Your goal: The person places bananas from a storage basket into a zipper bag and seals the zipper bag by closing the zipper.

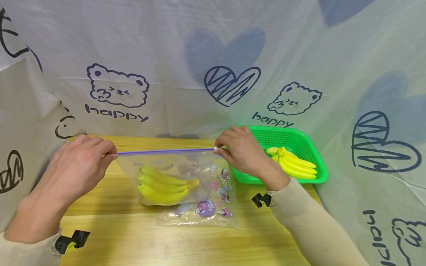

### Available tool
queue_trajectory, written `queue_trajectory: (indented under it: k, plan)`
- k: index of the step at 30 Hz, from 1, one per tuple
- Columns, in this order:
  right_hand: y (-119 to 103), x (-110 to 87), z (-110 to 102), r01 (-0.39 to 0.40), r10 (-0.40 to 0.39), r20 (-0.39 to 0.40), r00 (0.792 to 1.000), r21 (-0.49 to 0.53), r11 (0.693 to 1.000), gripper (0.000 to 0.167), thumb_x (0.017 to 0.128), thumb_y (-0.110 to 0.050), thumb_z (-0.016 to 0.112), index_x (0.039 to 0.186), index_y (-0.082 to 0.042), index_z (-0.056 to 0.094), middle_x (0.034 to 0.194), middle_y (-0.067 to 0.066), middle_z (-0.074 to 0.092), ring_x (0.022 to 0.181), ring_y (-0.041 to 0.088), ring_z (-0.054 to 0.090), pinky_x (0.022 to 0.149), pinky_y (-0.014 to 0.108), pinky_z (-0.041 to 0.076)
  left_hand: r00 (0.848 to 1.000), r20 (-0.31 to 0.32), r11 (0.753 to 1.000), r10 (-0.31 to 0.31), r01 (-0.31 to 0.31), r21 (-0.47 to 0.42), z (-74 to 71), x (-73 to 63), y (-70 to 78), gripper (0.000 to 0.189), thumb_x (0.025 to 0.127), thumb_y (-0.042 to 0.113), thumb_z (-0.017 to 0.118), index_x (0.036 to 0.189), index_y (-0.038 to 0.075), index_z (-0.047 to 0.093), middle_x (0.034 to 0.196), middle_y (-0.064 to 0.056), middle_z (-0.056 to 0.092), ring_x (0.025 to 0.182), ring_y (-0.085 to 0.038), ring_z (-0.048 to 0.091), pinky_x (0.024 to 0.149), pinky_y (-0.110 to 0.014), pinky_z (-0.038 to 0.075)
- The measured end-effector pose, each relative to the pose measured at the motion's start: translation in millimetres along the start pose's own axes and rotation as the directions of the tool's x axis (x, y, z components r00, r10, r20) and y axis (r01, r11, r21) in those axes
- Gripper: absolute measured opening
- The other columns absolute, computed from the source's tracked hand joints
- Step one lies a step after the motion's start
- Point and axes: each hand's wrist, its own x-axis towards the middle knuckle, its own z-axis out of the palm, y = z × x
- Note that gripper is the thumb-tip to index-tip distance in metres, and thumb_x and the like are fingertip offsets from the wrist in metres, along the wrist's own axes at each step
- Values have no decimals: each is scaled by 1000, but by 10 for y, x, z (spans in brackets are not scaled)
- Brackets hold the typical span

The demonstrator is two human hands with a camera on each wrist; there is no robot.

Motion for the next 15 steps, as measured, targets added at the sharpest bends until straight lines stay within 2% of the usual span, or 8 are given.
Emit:
queue_trajectory:
  k: [4, 10, 13, 15]
  plan:
    - [-10, 3, 16, 19, -19, -10, 1000, 34, 999, 11, 101, -25, 73, 101, -14, 73, 99, -1, 72, 100, 25, 62, 94, 46, 46, 999, 32, 1000, 27, -27, 14, -11, 22, 5, 11, 86, 9, 81, 96, 10, 75, 95, -8, 76, 90, -34, 60, 78, -55, 46]
    - [-60, 47, 19, 45, -44, -15, 999, 100, 994, 13, 102, -25, 70, 105, -12, 72, 104, 1, 72, 104, 25, 63, 94, 44, 48, 996, 64, 998, 65, -65, -3, 20, 69, 50, 10, 87, 11, 81, 96, 11, 76, 95, -6, 77, 92, -33, 63, 77, -54, 48]
    - [-84, 95, 34, 40, -36, -34, 999, 120, 992, 13, 103, -24, 70, 106, -11, 71, 103, 2, 72, 102, 24, 64, 94, 44, 49, 996, 60, 998, 70, -69, -8, 51, 79, 42, 10, 86, 10, 82, 95, 11, 77, 94, -6, 77, 89, -32, 64, 75, -52, 49]
    - [-87, 137, 52, 29, -20, -67, 998, 134, 991, 12, 103, -21, 70, 105, -10, 71, 101, 3, 72, 99, 24, 64, 91, 43, 51, 997, 17, 998, 69, -69, -1, 80, 95, 23, 10, 86, 9, 82, 94, 11, 76, 90, -5, 76, 86, -33, 64, 72, -52, 49]
